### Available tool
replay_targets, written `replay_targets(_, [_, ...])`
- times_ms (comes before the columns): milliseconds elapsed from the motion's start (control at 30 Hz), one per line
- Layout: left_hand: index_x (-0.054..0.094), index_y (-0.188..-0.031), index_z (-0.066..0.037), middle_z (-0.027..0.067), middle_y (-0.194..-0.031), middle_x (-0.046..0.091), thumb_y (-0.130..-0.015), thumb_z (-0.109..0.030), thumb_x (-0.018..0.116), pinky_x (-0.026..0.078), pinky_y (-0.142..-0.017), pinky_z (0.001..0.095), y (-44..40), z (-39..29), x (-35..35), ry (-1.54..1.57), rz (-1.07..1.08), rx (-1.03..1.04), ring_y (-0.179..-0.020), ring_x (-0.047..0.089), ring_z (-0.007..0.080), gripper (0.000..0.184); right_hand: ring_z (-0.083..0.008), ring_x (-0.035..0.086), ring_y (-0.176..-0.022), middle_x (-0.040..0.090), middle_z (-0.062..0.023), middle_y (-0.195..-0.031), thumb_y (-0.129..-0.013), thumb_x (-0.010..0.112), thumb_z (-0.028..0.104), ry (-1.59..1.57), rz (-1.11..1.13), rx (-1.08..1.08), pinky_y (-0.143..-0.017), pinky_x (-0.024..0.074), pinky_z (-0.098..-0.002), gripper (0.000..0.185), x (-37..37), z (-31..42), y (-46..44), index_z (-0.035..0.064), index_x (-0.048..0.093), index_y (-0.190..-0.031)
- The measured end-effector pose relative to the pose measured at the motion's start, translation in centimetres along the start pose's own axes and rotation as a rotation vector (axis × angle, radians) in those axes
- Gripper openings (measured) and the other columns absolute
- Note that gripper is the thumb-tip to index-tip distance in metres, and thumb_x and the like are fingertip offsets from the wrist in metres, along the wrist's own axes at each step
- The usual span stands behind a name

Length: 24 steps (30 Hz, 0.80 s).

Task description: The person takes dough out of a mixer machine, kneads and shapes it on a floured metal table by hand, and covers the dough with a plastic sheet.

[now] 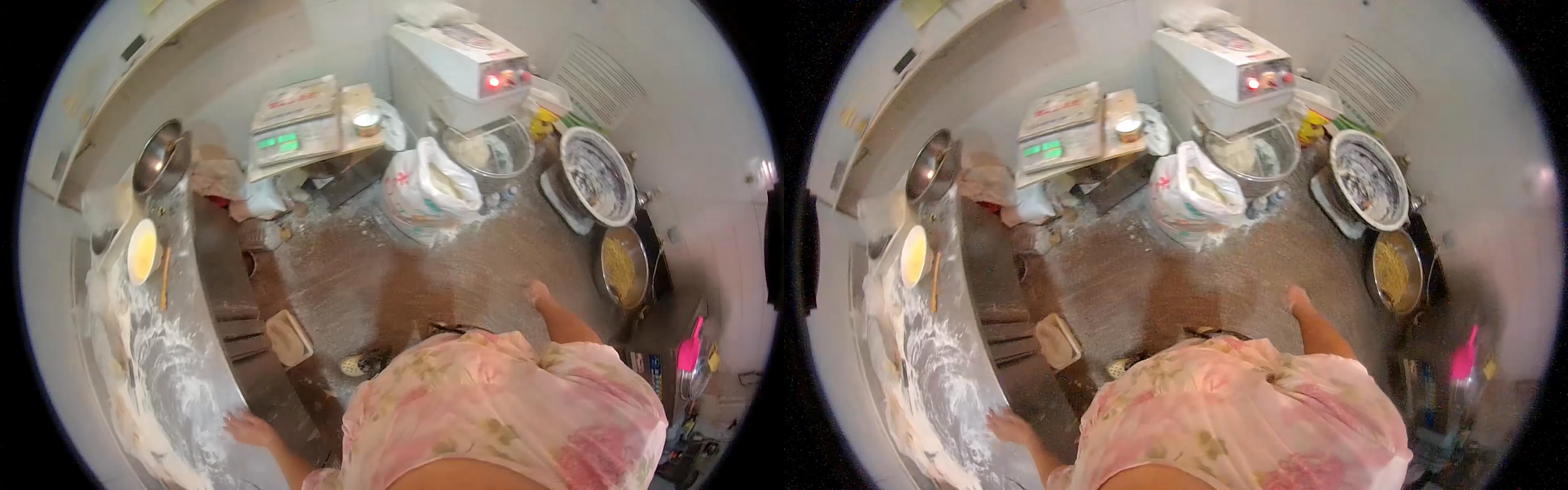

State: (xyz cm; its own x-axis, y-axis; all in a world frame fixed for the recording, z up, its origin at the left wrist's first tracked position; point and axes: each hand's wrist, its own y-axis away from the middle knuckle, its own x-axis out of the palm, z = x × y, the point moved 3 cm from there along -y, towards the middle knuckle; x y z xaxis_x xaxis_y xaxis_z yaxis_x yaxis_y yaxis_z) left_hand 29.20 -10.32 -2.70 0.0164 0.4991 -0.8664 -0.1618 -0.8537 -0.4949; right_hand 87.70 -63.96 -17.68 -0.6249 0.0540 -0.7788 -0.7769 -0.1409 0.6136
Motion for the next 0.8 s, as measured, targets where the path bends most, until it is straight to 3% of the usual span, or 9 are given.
replay_targets(67, [0.053, -0.119, 0.000, 0.0217, -0.123, 0.051, -0.091, -0.021, 0.049, 0.033, -0.100, 0.0489, 1.4, -3.8, -0.8, 0.126, -0.012, 0.107, -0.118, 0.042, 0.0436, 0.036, -0.0346, 0.055, -0.107, 0.057, -0.0209, -0.117, -0.084, 0.055, 0.021, -0.133, -0.085, 0.078, -0.089, 0.0442, -0.0423, 0.035, -1.1, -4.4, 2.5, 0.0044, 0.059, -0.115])
replay_targets(167, [0.054, -0.116, 0.001, 0.0215, -0.120, 0.053, -0.086, -0.013, 0.052, 0.033, -0.099, 0.0487, 3.3, -13.1, -1.2, 0.334, 0.068, 0.211, -0.115, 0.043, 0.0440, 0.033, -0.0324, 0.057, -0.105, 0.058, -0.0207, -0.116, -0.083, 0.056, 0.025, -0.100, -0.103, 0.146, -0.087, 0.0450, -0.0403, 0.036, 4.7, -13.1, -1.7, 0.0046, 0.061, -0.112])
replay_targets(367, [0.054, -0.113, 0.003, 0.0220, -0.115, 0.056, -0.084, -0.010, 0.052, 0.036, -0.096, 0.0467, 6.9, -25.7, 1.1, 0.614, 0.526, 0.285, -0.109, 0.048, 0.0412, 0.033, -0.0274, 0.063, -0.083, 0.065, -0.0166, -0.099, -0.079, 0.057, 0.020, -0.471, -0.009, 0.126, -0.074, 0.0483, -0.0372, 0.034, 3.9, -12.0, 1.7, 0.0055, 0.063, -0.109])
replay_targets(467, [0.055, -0.113, 0.002, 0.0216, -0.111, 0.058, -0.083, -0.012, 0.053, 0.039, -0.093, 0.0439, 7.1, -31.2, -0.3, 0.544, 0.729, 0.205, -0.108, 0.051, 0.0382, 0.033, -0.0249, 0.062, -0.072, 0.066, -0.0138, -0.090, -0.077, 0.057, 0.018, -0.478, -0.073, 0.098, -0.066, 0.0490, -0.0358, 0.035, 2.3, -11.2, 2.3, 0.0063, 0.063, -0.109])
replay_targets(567, [0.056, -0.112, 0.001, 0.0207, -0.109, 0.059, -0.083, -0.015, 0.054, 0.042, -0.088, 0.0430, 7.1, -34.8, 0.1, 0.420, 0.817, 0.313, -0.104, 0.054, 0.0360, 0.033, -0.0258, 0.062, -0.076, 0.066, -0.0143, -0.092, -0.076, 0.057, 0.020, -0.707, -0.040, 0.065, -0.067, 0.0489, -0.0369, 0.039, 3.3, -13.6, -0.3, 0.0053, 0.061, -0.112])
replay_targets(667, [0.056, -0.113, 0.000, 0.0199, -0.107, 0.061, -0.083, -0.018, 0.056, 0.044, -0.086, 0.0436, 7.2, -39.3, 1.3, 0.214, 1.016, 0.299, -0.100, 0.057, 0.0368, 0.036, -0.0253, 0.061, -0.076, 0.065, -0.0138, -0.090, -0.075, 0.059, 0.022, -0.588, -0.058, 0.201, -0.067, 0.0482, -0.0371, 0.042, 1.6, -16.0, -1.8, 0.0036, 0.059, -0.113])
replay_targets(800, [0.059, -0.109, 0.000, 0.0201, -0.103, 0.062, -0.082, -0.020, 0.056, 0.044, -0.085, 0.0428, 8.7, -43.2, 9.2, 0.481, 1.057, 0.278, -0.098, 0.058, 0.0373, 0.034, -0.0279, 0.060, -0.072, 0.065, -0.0153, -0.086, -0.077, 0.060, 0.030, -0.549, -0.137, 0.233, -0.066, 0.0477, -0.0391, 0.041, -4.5, -17.0, -1.2, -0.0013, 0.060, -0.104])
